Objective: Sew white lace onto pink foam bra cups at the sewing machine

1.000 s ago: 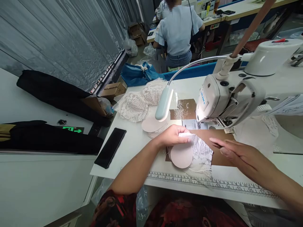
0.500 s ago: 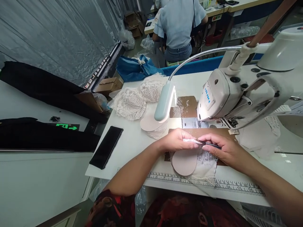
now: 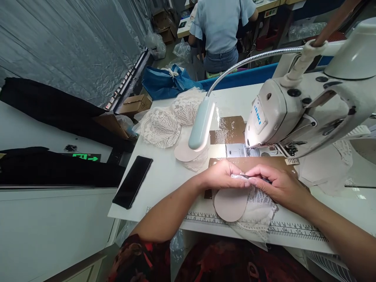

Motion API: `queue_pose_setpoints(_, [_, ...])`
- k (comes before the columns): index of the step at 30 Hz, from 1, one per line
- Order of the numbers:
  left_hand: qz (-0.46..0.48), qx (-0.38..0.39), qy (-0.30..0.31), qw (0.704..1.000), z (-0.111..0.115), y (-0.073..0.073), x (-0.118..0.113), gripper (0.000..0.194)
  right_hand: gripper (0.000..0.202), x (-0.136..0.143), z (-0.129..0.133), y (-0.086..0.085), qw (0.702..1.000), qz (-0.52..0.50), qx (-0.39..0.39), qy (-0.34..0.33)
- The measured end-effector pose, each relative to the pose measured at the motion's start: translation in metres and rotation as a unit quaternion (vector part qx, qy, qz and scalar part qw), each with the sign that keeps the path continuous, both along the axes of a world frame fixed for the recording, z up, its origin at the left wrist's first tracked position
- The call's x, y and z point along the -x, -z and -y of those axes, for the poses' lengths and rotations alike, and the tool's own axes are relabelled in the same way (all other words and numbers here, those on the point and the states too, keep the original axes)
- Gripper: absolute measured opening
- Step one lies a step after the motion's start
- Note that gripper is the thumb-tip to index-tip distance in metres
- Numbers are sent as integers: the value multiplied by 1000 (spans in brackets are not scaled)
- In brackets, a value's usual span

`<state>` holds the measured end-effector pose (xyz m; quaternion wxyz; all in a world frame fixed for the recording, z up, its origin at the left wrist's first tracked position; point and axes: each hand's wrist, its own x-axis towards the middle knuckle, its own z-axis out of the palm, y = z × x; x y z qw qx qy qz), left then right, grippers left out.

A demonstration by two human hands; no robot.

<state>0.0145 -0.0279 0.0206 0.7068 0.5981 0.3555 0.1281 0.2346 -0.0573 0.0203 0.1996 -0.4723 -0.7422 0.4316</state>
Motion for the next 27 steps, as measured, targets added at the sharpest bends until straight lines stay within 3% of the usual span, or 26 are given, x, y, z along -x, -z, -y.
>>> queue_pose_setpoints(4, [0,-24,-3,1000,1,3,-3,32,37,1,1,6,997,-30,37,54])
queue_pose_setpoints(7, [3,-53,39,998,-3,-1,2,30,50,3,-1,8,997,-24,49,59])
queue_pose_setpoints(11, [-25,-53,95,994,-13,-10,24,37,29,0,-3,6,999,26,44,6])
queue_pose_setpoints(17, [-38,-62,20,997,-19,-15,46,38,29,-14,-3,11,997,46,49,-29])
queue_pose_setpoints(19, [-24,-73,3,997,-18,-14,43,36,32,-15,-2,14,998,22,54,-16])
queue_pose_setpoints(23, [3,-93,-18,995,-14,-8,30,40,37,-7,-5,10,996,3,41,74])
queue_pose_setpoints(27, [14,-118,-37,992,-6,-8,16,43,28,5,-7,1,999,17,20,38])
